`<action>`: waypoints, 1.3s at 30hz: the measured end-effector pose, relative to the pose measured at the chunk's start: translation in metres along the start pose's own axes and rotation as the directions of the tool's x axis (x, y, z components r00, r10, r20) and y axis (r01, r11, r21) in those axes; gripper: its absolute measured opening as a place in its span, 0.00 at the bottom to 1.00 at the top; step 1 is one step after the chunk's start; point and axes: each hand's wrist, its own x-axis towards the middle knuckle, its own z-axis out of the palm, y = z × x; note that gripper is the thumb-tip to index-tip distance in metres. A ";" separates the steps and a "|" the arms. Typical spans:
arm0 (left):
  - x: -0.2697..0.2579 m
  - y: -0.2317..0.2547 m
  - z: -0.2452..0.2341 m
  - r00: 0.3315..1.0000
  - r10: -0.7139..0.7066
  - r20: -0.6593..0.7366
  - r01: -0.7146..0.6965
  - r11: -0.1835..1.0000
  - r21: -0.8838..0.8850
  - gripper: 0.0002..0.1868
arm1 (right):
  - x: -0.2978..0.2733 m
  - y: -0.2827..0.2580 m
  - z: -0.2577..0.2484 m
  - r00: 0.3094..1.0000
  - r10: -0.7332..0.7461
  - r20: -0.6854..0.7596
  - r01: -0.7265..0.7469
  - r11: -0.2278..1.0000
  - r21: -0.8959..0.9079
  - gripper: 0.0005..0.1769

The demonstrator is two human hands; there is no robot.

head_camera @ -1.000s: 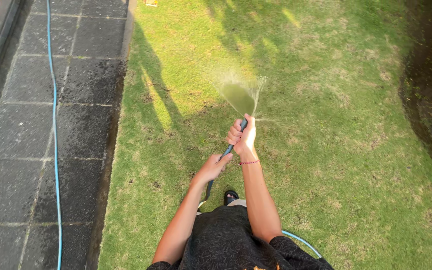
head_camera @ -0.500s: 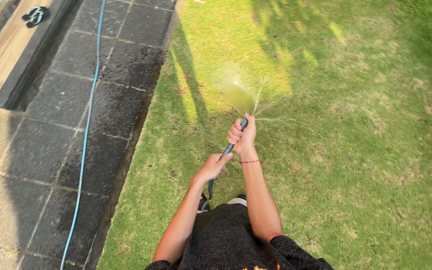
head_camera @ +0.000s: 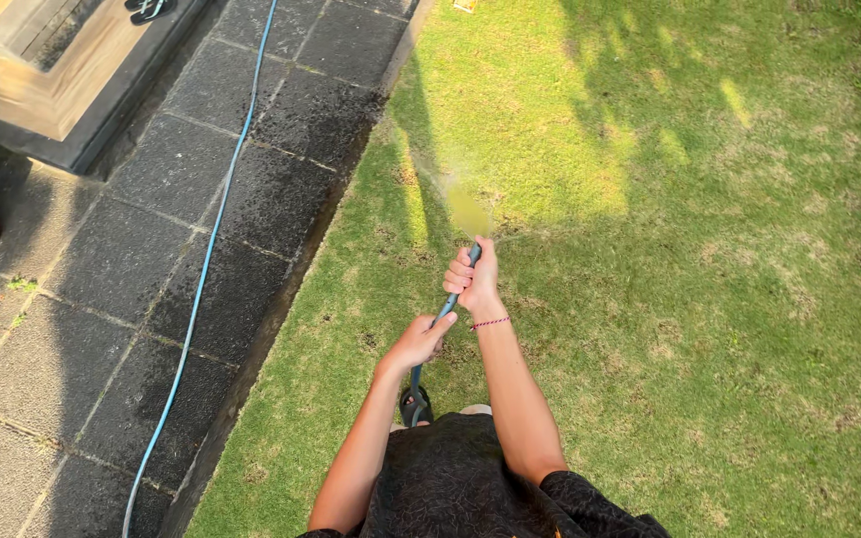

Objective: The person uses a garden hose to spray water across a grassy lawn and adjacent paved area. They move the hose nozzle back and forth to cover different sections of the grass and walk along the edge of the patio while continuing to spray.

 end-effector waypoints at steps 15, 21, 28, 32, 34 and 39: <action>-0.040 0.008 -0.050 0.998 -0.042 -0.041 0.040 0.998 -0.055 0.27 | 0.024 0.051 0.040 0.997 0.082 -0.014 -0.082 0.996 -0.044 0.32; -0.052 0.003 -0.074 0.990 -0.102 -0.096 0.100 0.995 -0.022 0.27 | 0.048 0.074 0.047 0.975 0.223 -0.019 -0.223 0.975 -0.015 0.31; -0.060 0.006 -0.093 0.991 -0.028 -0.130 0.015 0.995 -0.099 0.26 | 0.054 0.091 0.078 0.988 0.147 0.049 -0.142 0.985 -0.100 0.31; -0.069 0.005 -0.101 0.991 -0.045 -0.125 0.034 0.996 -0.085 0.26 | 0.064 0.103 0.072 0.979 0.196 0.050 -0.193 0.979 -0.069 0.31; -0.071 0.006 -0.104 0.989 -0.063 -0.134 0.057 0.997 -0.052 0.26 | 0.070 0.107 0.069 0.971 0.232 0.057 -0.230 0.972 -0.046 0.31; -0.070 0.008 -0.106 0.990 -0.077 -0.114 0.070 0.995 -0.069 0.26 | 0.064 0.105 0.077 0.977 0.215 0.000 -0.215 0.975 -0.058 0.31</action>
